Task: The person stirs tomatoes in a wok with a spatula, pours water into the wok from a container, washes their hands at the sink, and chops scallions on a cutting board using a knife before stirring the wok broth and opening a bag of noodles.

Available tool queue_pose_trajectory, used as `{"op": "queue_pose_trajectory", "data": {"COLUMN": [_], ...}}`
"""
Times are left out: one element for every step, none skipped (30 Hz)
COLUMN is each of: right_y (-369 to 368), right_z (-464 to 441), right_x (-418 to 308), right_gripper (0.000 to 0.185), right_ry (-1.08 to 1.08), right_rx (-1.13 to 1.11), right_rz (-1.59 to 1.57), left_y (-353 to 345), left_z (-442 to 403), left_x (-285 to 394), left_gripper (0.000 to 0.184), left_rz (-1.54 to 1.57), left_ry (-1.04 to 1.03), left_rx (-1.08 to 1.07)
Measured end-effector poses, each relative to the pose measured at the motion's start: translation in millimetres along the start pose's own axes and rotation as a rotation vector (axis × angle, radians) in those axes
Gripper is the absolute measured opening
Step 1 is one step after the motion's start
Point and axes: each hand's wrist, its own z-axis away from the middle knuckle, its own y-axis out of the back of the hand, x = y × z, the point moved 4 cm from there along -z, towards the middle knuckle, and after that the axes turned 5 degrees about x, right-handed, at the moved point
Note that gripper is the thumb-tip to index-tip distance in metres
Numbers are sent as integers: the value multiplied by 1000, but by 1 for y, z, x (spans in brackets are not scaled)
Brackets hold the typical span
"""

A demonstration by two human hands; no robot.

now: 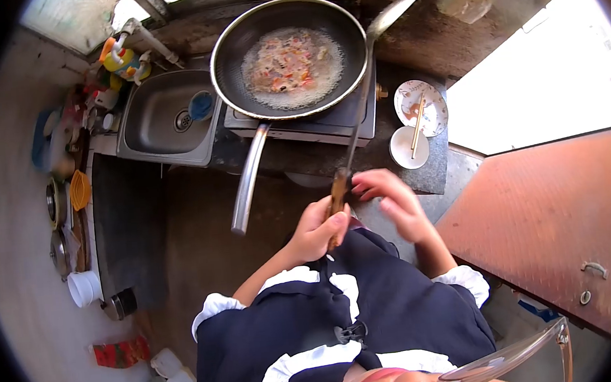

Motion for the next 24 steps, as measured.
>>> {"op": "queue_pose_trajectory", "data": {"right_y": [-21,-39,-48,-49,-50,-49,-47,-47,-47,-47,-44,-42,-40,-38,-37,-34,-30,-25,-15,-2,12,26,38,50], "right_z": [5,8,5,4,4,3,3,5,7,8,5,6,8,10,11,13,15,15,15,16,18,13,9,5], "right_x": [2,5,-1,-3,-5,-6,-8,-13,-17,-19,-22,-23,-26,-29,-32,-34,-35,-36,-41,-41,-45,-50,-56,-66], "right_gripper": [37,38,40,41,41,42,42,40,37,35,30,24,23,22,22,22,23,23,24,26,28,29,27,27], "right_ry": [-66,-135,-148,-144,-140,-137,-77,-88,-92,-97,-63,-85,-146,-206,-216,-237,-256,-274,-279,-290,-301,-245,-174,-186], "right_rx": [-13,-24,2,10,20,28,37,71,118,164,132,157,167,177,177,192,206,221,280,336,443,442,462,483], "right_rz": [-109,-216,-194,-208,-221,-234,-145,-184,-154,-123,-79,-117,-128,-138,-103,-76,-49,-23,67,56,194,344,564,824], "left_y": [-6,-12,-11,-11,-10,-13,-19,-23,-27,-31,-30,-30,-33,-36,-35,-29,-18,-9,-4,8,25,41,56,69], "left_z": [-3,-4,-4,-9,-11,-14,-13,-13,-15,-18,-19,-22,-21,-19,-15,-13,-14,-12,-6,-1,4,9,18,28], "left_x": [0,0,-8,-7,-11,-8,-6,-5,-8,-9,-10,-8,-7,-4,4,0,-10,-14,-4,-8,-18,-26,-34,-41], "left_gripper": [37,41,50,47,51,57,60,62,61,60,59,50,45,42,42,55,68,82,77,67,57,47,47,48], "left_rz": [97,196,147,132,184,236,314,335,356,378,303,232,241,250,165,25,-117,-262,-283,-262,-241,-219,-254,-289], "left_ry": [13,26,76,-100,-95,-90,-40,23,45,66,129,93,99,104,77,41,4,-33,-25,-24,-25,-27,48,124], "left_rx": [-42,-85,-93,-160,-231,-301,-342,-366,-397,-428,-429,-427,-346,-265,-293,-392,-489,-584,-523,-472,-421,-370,-320,-269]}}
